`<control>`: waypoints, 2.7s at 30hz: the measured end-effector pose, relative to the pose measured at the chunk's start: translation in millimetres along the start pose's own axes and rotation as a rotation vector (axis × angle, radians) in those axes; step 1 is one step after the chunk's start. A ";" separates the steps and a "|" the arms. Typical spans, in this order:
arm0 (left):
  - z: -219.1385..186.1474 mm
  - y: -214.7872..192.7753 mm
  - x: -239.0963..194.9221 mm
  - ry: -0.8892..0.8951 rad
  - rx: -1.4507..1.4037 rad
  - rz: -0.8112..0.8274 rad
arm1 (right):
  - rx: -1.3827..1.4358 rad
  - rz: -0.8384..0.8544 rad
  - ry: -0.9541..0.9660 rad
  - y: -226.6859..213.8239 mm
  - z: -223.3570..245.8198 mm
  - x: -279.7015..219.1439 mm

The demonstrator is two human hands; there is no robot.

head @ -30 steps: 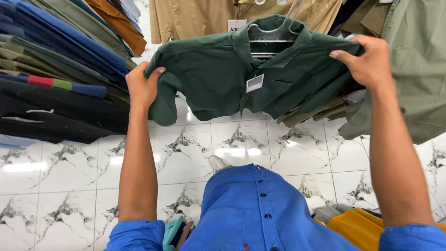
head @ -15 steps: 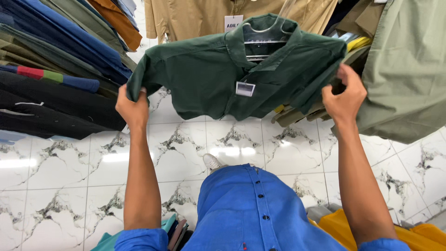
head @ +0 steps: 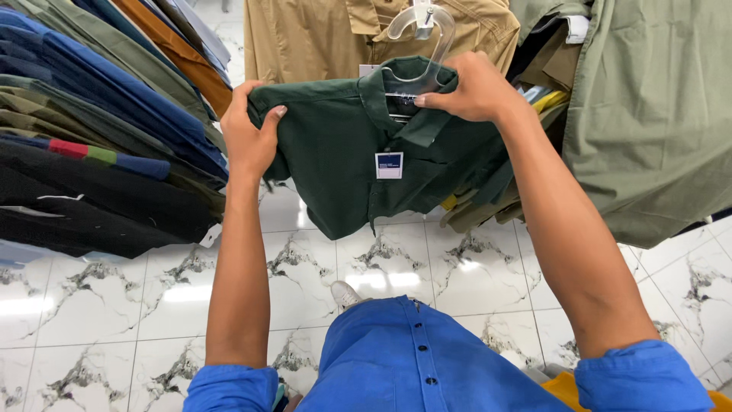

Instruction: The person buttons several shirts and places them on hangers while sorting through items in a clothing store.

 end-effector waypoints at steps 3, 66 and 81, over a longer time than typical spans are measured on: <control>-6.0 -10.2 -1.3 0.003 0.039 -0.074 | 0.041 -0.126 -0.156 -9.2 18.4 4.5; 39.2 27.5 -146.0 0.210 0.613 0.776 | 0.170 -0.185 0.150 151.6 113.9 -151.3; -14.4 -14.9 -104.5 0.051 0.442 0.629 | 0.176 -0.335 0.230 122.1 64.9 -178.6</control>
Point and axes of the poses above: each hand's wrist, its own x-axis towards the middle knuckle, its own y-axis out of the palm, z = x × y, the point moved 4 cm from there along x, towards the middle knuckle, and after that the axes turned 11 degrees about -y, right-handed, at the moved point
